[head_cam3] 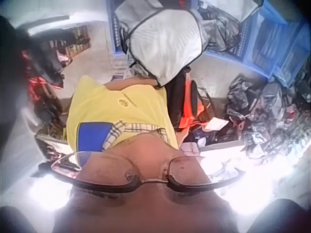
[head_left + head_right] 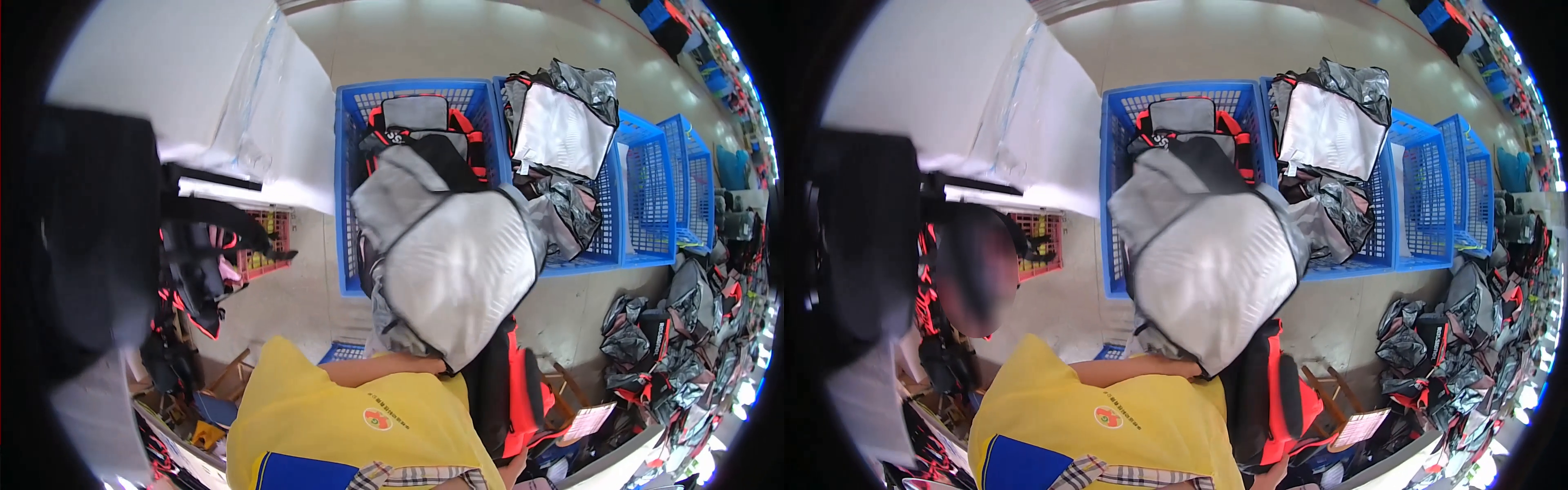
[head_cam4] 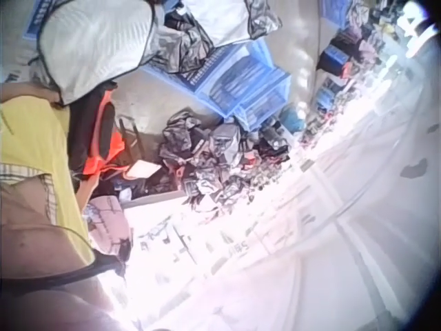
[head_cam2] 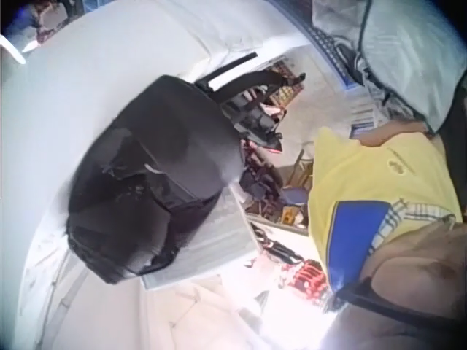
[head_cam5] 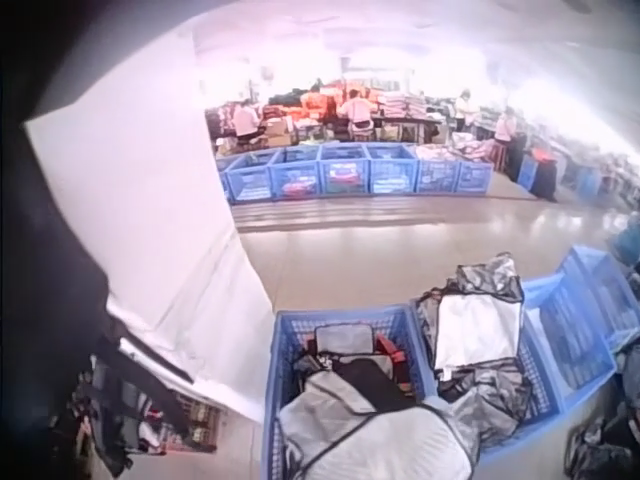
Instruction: Organizing and checking red and black backpacks on a manufacturing floor and placing them into crates.
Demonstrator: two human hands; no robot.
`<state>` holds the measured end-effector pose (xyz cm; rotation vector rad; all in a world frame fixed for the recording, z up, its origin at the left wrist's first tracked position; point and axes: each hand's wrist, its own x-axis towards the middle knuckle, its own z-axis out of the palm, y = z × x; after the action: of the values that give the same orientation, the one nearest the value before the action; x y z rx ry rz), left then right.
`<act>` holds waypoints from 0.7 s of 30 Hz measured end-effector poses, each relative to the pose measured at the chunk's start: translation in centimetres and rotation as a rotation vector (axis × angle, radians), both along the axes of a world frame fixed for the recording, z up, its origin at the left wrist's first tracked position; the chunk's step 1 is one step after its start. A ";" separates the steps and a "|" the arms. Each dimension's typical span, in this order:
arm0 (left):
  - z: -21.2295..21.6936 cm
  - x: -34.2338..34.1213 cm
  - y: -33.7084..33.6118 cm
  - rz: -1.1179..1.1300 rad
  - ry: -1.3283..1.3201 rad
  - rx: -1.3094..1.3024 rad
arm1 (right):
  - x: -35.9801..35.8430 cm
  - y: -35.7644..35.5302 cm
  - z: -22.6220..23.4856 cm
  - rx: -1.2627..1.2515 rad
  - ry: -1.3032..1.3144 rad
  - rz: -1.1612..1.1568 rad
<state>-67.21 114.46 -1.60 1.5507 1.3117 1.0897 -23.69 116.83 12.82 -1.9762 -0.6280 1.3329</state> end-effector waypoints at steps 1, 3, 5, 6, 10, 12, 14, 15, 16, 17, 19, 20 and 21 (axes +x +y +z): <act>-0.4 1.8 0.8 -0.215 0.184 -0.199 | 1.8 0.0 -0.3 0.003 0.015 0.015; 3.4 3.8 3.6 -0.471 0.442 -0.431 | 4.2 0.1 -0.6 -0.002 0.059 -0.098; 7.6 4.6 6.7 -0.525 0.609 -0.405 | 7.8 -0.8 -0.7 -0.029 0.050 -0.057; 7.6 6.1 7.1 -0.519 0.694 -0.351 | 9.5 -0.6 -0.8 -0.049 0.045 -0.012; 5.3 10.6 8.2 -0.462 0.749 -0.323 | 15.6 -0.8 -2.5 -0.112 0.008 0.081; 4.4 11.8 7.2 -0.326 0.780 -0.277 | 18.7 -2.5 -5.7 -0.005 -0.077 -0.176; 4.4 11.7 6.7 -0.328 0.798 -0.199 | 23.9 -4.6 -8.3 -0.029 0.128 -0.111; 4.1 11.4 5.9 -0.283 0.841 -0.201 | 21.9 -4.4 -9.4 -0.051 0.138 -0.259; 4.1 11.1 5.8 -0.302 0.840 -0.191 | 19.9 -3.9 -8.3 -0.101 0.109 -0.233; 4.5 10.7 5.6 -0.307 0.844 -0.221 | 17.9 -3.3 -7.7 -0.135 0.051 -0.334; 5.7 10.2 5.3 -0.326 0.857 -0.244 | 15.5 -2.1 -7.4 -0.169 0.000 -0.449; 6.3 9.8 5.3 -0.337 0.839 -0.292 | 15.0 -1.6 -7.3 -0.186 -0.044 -0.419; 6.7 9.5 5.5 -0.346 0.822 -0.341 | 14.6 -1.6 -7.1 -0.203 -0.087 -0.387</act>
<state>-57.73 119.92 5.06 1.9295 1.5478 -0.0326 -9.05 115.28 5.76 -2.1891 -0.1363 1.1095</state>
